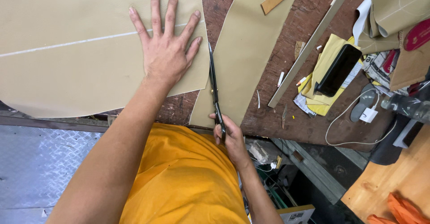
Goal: The person aligns a yellow paper pattern on a large sheet of brown cardboard, then uses shears to cut along the pattern's edge. The person folds the cut piece, trims the edges, and uses a ruler and chalk to mark lines on the cardboard. The person then places the pattern back on the cardboard to verify alignment.
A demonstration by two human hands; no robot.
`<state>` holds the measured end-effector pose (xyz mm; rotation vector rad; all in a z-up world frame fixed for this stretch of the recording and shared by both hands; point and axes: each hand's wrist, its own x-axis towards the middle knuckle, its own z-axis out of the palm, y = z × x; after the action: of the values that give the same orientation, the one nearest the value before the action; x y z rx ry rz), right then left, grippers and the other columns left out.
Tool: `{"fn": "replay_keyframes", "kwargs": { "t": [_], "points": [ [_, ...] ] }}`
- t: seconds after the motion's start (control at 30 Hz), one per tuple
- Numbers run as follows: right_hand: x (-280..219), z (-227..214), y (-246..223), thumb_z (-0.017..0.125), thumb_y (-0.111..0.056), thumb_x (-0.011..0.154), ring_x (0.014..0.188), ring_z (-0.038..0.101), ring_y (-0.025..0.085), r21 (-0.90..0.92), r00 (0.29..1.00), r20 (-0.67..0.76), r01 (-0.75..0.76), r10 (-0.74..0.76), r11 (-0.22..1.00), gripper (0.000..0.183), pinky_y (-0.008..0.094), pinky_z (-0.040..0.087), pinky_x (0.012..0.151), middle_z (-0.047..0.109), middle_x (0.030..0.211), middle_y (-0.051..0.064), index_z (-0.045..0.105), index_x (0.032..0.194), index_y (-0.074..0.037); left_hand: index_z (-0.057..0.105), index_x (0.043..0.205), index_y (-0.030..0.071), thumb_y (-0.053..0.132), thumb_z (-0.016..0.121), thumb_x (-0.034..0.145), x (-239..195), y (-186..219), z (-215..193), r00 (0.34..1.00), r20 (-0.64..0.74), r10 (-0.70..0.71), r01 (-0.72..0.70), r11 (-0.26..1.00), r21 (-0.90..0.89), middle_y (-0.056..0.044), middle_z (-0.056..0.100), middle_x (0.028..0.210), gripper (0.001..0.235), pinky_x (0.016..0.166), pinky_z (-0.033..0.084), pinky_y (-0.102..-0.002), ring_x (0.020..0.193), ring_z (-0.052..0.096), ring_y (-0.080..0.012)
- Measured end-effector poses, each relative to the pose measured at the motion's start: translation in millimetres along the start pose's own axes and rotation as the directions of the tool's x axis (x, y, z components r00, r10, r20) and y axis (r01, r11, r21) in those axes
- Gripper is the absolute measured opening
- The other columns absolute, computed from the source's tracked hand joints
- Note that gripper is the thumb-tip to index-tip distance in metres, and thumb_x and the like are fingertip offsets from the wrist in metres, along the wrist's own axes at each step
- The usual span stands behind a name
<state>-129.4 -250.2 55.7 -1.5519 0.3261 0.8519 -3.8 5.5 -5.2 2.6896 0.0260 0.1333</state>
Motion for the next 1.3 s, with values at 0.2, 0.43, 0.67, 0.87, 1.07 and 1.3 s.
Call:
{"fn": "replay_keyframes", "kwargs": {
  "t": [0.2, 0.43, 0.67, 0.87, 1.07, 1.3],
  "points": [
    [1, -4, 3, 0.056, -0.019, 0.103, 0.064, 0.050, 0.006, 0.011, 1.000, 0.013, 0.015, -0.015, 1.000, 0.039, 0.021, 0.042, 0.060, 0.050, 0.073, -0.005, 0.059, 0.135, 0.003, 0.053, 0.159, 0.028, 0.049, 0.059, 0.114, 0, 0, 1, 1.000, 0.009, -0.002, 0.002, 1.000, -0.008, -0.021, 0.026, 0.174, 0.050, 0.117, -0.002, -0.082, 0.160, 0.006, -0.0470],
    [2, -3, 1, 0.057, -0.020, 0.102, 0.062, 0.050, 0.006, 0.003, 1.000, -0.005, -0.014, 0.014, 1.000, 0.039, 0.021, 0.042, 0.058, 0.052, 0.070, -0.004, 0.061, 0.134, 0.002, 0.053, 0.158, 0.029, 0.050, 0.059, 0.115, 1, -1, 1, 1.000, -0.004, 0.001, -0.001, 1.000, -0.003, -0.020, 0.026, 0.175, 0.049, 0.117, -0.002, -0.081, 0.160, 0.006, -0.0465],
    [-5, -2, -12, 0.058, -0.032, 0.102, 0.063, 0.050, 0.006, -0.068, 0.999, 0.021, 0.028, -0.026, 0.997, 0.046, 0.023, 0.040, 0.061, 0.052, 0.071, -0.004, 0.062, 0.134, 0.001, 0.052, 0.158, 0.029, 0.050, 0.059, 0.113, 0, -2, 2, 1.000, 0.003, -0.002, 0.002, 1.000, -0.006, -0.020, 0.028, 0.174, 0.050, 0.117, -0.002, -0.082, 0.160, 0.007, -0.0466],
    [-10, -2, -13, 0.061, -0.039, 0.098, 0.067, 0.050, 0.008, -0.076, 1.000, 0.016, 0.012, -0.011, 0.997, 0.054, 0.024, 0.040, 0.064, 0.051, 0.073, -0.003, 0.062, 0.134, 0.001, 0.053, 0.159, 0.029, 0.048, 0.058, 0.114, 3, -1, 2, 1.000, -0.019, 0.002, -0.002, 1.000, 0.021, -0.018, 0.028, 0.174, 0.049, 0.117, -0.003, -0.081, 0.160, 0.007, -0.0460],
    [-31, -14, -9, 0.065, -0.042, 0.097, 0.070, 0.047, 0.009, -0.067, 0.999, 0.031, -0.016, 0.018, 0.998, 0.055, 0.023, 0.038, 0.065, 0.050, 0.076, -0.002, 0.063, 0.133, 0.000, 0.059, 0.152, 0.027, 0.044, 0.059, 0.110, 2, -1, 0, 1.000, -0.005, 0.017, -0.018, 1.000, -0.025, -0.018, 0.033, 0.169, 0.045, 0.114, -0.002, -0.082, 0.158, 0.010, -0.0463],
    [-39, -25, -2, 0.065, -0.046, 0.096, 0.070, 0.045, 0.008, -0.044, 0.998, 0.041, -0.053, 0.055, 0.998, 0.057, 0.023, 0.036, 0.063, 0.052, 0.079, -0.002, 0.064, 0.132, -0.002, 0.068, 0.142, 0.023, 0.035, 0.063, 0.106, -21, 15, -9, 0.964, 0.052, 0.259, -0.255, 0.964, -0.068, -0.010, 0.047, 0.159, 0.038, 0.118, 0.002, -0.080, 0.160, 0.022, -0.0332]
  ]
}}
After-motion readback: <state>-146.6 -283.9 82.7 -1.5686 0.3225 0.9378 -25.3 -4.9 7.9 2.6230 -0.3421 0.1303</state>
